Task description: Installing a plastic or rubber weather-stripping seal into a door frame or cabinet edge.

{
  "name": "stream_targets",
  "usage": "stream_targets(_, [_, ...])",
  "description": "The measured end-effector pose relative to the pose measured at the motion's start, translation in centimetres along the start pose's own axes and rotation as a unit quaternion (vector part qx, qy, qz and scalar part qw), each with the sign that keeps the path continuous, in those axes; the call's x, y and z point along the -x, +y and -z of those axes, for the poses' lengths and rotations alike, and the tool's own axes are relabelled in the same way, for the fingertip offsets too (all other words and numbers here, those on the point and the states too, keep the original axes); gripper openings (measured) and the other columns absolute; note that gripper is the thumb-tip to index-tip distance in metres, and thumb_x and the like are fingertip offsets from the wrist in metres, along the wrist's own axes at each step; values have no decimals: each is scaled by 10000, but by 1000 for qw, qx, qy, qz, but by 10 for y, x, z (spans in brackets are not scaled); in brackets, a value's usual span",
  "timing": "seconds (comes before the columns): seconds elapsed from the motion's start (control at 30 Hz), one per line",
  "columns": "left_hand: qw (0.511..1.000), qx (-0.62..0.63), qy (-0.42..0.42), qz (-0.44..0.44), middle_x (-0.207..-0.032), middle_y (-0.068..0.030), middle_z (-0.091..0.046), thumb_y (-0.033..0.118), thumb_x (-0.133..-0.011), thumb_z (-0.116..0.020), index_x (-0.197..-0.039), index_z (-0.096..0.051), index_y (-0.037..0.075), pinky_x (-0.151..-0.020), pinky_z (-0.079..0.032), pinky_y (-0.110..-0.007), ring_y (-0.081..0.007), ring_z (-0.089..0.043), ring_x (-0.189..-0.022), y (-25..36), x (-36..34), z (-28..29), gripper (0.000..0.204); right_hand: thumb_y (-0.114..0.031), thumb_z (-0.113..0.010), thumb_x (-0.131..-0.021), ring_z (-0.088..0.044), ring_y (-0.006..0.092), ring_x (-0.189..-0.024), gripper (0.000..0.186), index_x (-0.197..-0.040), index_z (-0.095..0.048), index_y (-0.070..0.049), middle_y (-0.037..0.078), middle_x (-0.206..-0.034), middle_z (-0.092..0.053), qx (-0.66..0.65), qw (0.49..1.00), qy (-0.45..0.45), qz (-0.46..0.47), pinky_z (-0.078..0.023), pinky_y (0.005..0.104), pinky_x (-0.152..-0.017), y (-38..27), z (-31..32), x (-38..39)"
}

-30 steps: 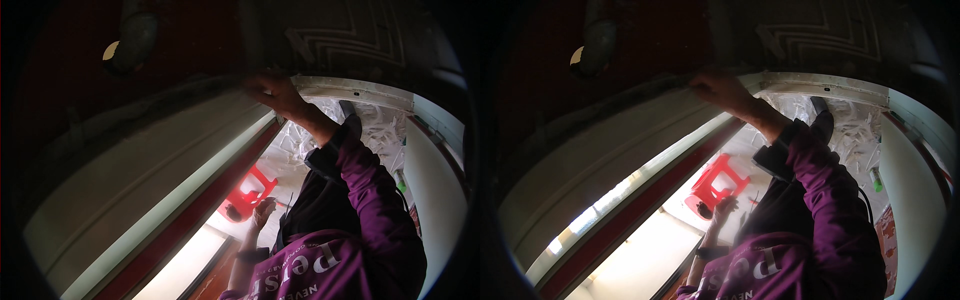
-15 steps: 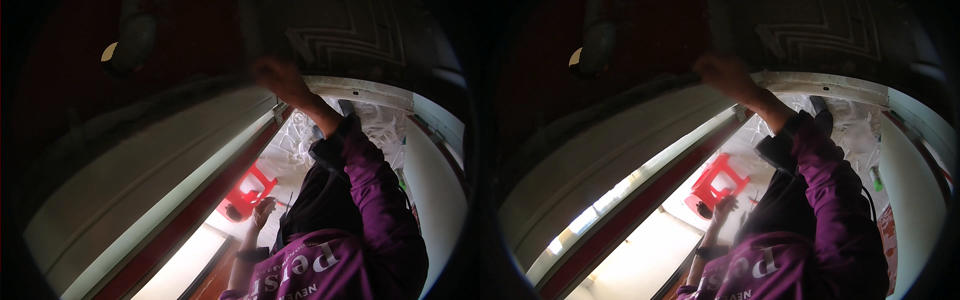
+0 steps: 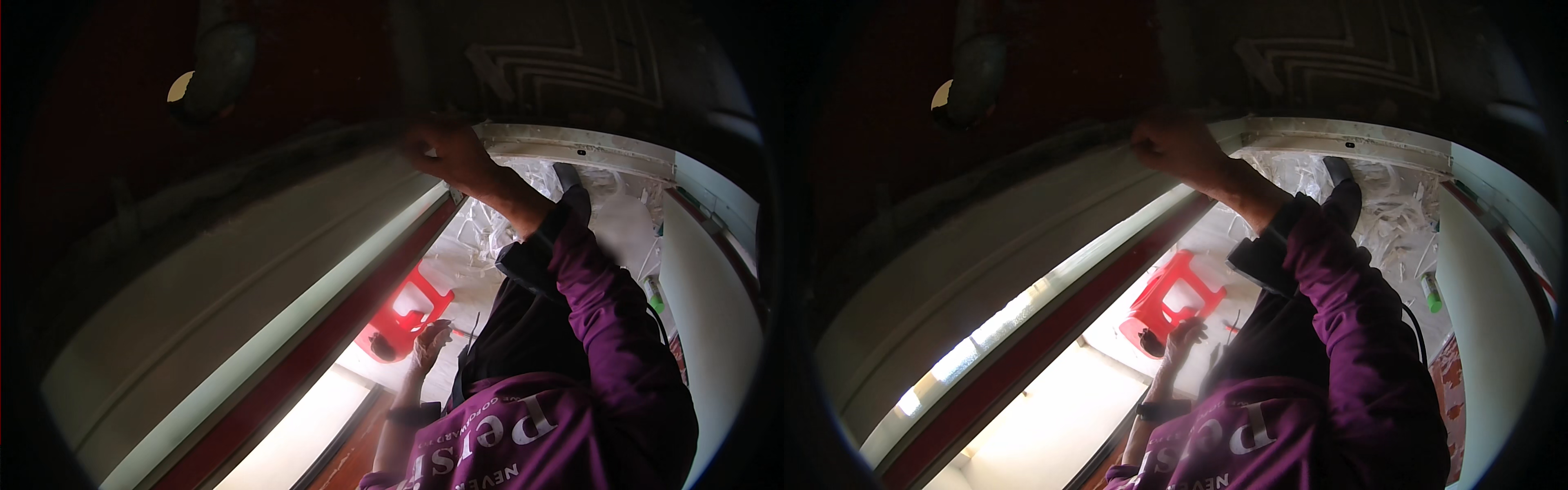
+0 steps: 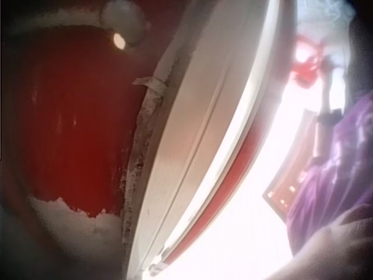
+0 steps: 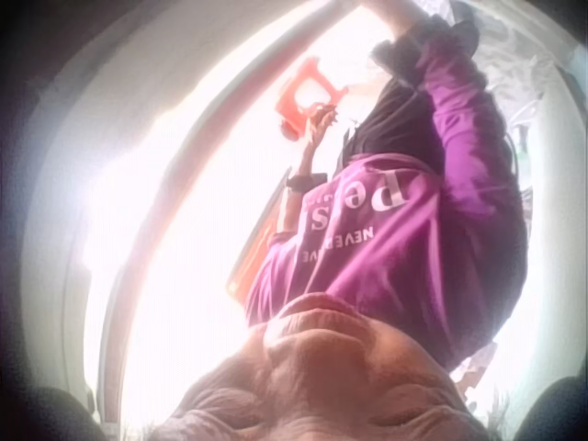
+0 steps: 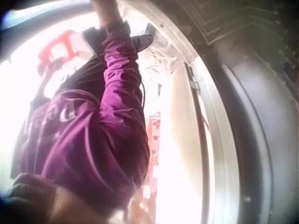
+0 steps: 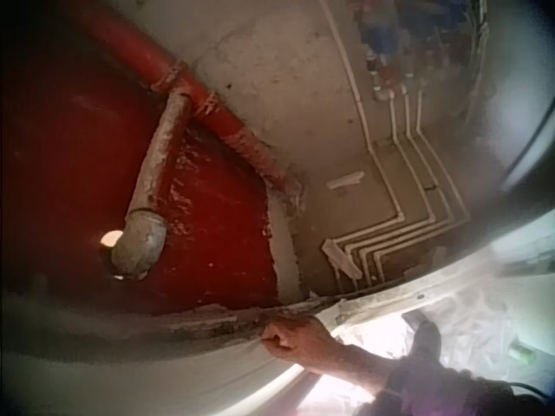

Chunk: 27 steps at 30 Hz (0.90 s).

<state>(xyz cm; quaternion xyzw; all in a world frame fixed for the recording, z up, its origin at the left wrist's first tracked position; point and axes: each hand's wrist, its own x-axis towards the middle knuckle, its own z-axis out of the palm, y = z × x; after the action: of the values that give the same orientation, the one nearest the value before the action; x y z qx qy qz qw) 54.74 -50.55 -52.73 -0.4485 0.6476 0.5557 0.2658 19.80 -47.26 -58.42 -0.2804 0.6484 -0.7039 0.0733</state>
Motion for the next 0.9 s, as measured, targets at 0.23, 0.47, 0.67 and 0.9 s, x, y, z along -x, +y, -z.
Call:
stream_targets(0.23, [1000, 1, 8, -17, -868, -64, -541, 234, -774, -497, -983, -487, -17, -605, -413, -227, -119, -520, -706, -2, 1, 2, 326, -71, -584, -623, -531, 174, -637, 151, -763, -533, -50, 69, -683, -530, 47, 997, -56, 2, -429, 266, -583, 3, 5, -3])
stream_targets(0.47, [1000, 15, 7, -18, -834, -75, -541, 244, -773, -493, -972, -485, -35, -594, -415, -230, -124, -516, -682, -4, 2, -4, 343, -77, -549, -706, -523, 121, -721, 160, -861, -529, -47, 43, -804, -518, -128, 979, -76, -138, -431, 255, -643, 9, 7, 3])
stream_targets(0.67, [1000, 13, 10, -24, -822, -81, -540, 273, -778, -479, -953, -492, -41, -574, -416, -234, -128, -515, -667, -2, 3, -7, 361, -50, -529, -727, -510, 94, -743, 164, -889, -510, -34, 25, -795, -506, -149, 976, -49, -148, -433, 240, -663, 2, -1, 11])
stream_targets(0.9, [1000, -3, 12, -16, -823, -77, -541, 274, -782, -471, -951, -498, -29, -571, -416, -233, -129, -517, -665, 3, 3, -5, 348, -38, -558, -685, -511, 106, -698, 156, -836, -516, -34, 42, -761, -507, -70, 994, -61, -51, -428, 241, -618, 13, -2, 7])
